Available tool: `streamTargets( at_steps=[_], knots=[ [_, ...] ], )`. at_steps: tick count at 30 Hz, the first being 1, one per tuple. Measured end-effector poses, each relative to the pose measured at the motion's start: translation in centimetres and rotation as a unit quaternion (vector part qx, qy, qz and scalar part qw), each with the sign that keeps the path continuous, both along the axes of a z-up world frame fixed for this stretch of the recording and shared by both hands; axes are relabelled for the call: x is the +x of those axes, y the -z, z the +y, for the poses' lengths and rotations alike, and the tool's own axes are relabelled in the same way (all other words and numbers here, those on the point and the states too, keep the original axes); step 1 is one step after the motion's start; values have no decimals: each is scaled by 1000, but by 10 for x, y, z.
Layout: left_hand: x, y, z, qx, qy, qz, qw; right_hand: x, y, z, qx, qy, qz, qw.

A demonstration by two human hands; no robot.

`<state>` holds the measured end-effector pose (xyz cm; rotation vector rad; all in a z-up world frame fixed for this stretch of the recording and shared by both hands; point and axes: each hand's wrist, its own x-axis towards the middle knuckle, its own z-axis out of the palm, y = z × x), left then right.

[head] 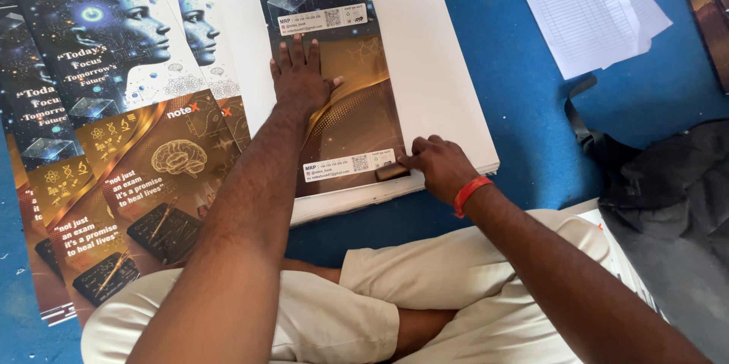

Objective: The person sits on the floor and repeatedly folds a cover sheet over a stack of blank pages, then uses a wooden block to press and smooth the spine. The person handles multiple notebook units one at a time, stacking the finished items to the side.

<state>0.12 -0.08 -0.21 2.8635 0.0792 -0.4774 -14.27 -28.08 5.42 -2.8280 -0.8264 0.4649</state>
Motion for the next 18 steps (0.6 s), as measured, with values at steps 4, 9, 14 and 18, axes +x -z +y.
streamTargets(
  at_steps=[4, 9, 14, 18],
  knots=[
    [-2, 0, -3, -11, -16, -6, 1000, -14, -1, -2, 7, 17, 12, 1000],
    [-54, 25, -17, 50, 79, -283, 955, -27, 0, -5, 14, 21, 20, 999],
    [-120, 31, -23, -12, 138, -277, 951, -39, 8, -8, 37, 30, -6, 999],
    [-176, 26, -32, 5, 170, -179, 969, -46, 8, -7, 35, 32, -15, 999]
  ],
)
